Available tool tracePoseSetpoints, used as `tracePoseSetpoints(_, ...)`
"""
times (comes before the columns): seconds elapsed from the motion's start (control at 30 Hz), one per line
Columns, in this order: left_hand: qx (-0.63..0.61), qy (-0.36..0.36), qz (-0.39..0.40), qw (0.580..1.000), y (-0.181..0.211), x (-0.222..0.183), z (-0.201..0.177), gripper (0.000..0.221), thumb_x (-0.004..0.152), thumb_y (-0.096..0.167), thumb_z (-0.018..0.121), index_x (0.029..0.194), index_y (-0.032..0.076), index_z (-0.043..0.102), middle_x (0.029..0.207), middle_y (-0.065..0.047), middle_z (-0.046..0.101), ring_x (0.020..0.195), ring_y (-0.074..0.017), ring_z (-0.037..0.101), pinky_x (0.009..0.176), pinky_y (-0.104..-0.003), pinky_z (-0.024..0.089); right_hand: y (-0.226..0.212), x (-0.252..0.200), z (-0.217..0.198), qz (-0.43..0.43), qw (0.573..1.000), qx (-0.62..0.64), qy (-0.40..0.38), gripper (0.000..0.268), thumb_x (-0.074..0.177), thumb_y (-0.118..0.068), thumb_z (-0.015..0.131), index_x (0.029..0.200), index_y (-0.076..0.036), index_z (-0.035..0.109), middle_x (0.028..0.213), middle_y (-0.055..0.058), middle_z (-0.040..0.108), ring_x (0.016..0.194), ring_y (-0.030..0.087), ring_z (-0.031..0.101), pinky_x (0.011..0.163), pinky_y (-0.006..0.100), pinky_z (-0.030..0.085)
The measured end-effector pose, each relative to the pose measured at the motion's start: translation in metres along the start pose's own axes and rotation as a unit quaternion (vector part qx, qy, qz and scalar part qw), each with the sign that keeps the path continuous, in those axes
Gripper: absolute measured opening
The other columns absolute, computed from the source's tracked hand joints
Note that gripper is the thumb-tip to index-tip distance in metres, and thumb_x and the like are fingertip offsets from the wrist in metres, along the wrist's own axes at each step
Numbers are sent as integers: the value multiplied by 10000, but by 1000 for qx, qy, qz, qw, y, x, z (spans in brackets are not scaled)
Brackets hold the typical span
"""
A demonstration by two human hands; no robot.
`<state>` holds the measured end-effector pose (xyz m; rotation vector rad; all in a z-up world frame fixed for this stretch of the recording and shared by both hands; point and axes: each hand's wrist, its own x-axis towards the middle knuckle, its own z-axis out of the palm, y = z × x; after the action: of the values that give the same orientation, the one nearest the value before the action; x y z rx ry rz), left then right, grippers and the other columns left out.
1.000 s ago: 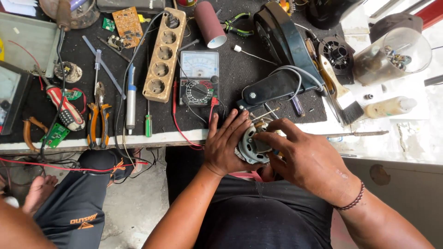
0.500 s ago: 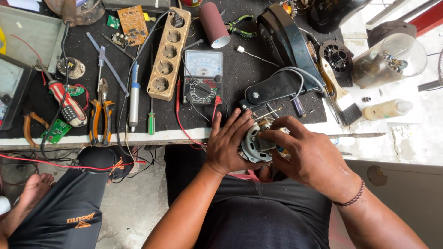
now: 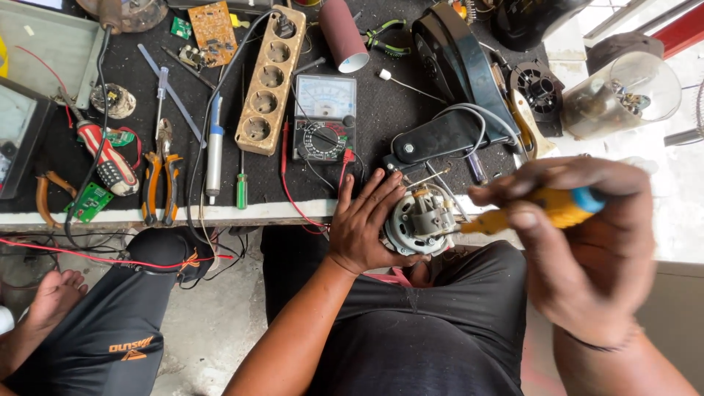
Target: Repairing and cleaning a small electric motor using a screwdriver and a brush on a workbench.
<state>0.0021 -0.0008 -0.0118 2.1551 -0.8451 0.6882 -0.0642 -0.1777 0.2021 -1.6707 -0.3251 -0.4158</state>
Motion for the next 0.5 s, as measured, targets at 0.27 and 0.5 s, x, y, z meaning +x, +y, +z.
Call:
tracePoseSetpoints(0.27, 10, -3, -2, 1000, 1, 1, 0, 972, 803, 842, 537, 1416, 89, 558, 1533, -87, 554, 1468, -298, 504, 1252, -598, 207, 43, 3, 20, -71, 997, -37, -13, 249, 1042, 2, 571, 1191, -80, 390, 1085, 187, 543, 1013, 311, 673, 1002, 457, 666)
tracePoseSetpoints(0.5, 10, 0, 0, 1000, 0, 1, 0, 970, 806, 843, 535, 1412, 85, 555, 1533, -96, 552, 1465, -302, 506, 1247, -606, 208, 48, 3, 22, -73, 995, -68, -30, 263, 1039, -3, 580, 1197, -74, 382, 1087, 194, 556, 1012, 319, 687, 1012, 455, 648)
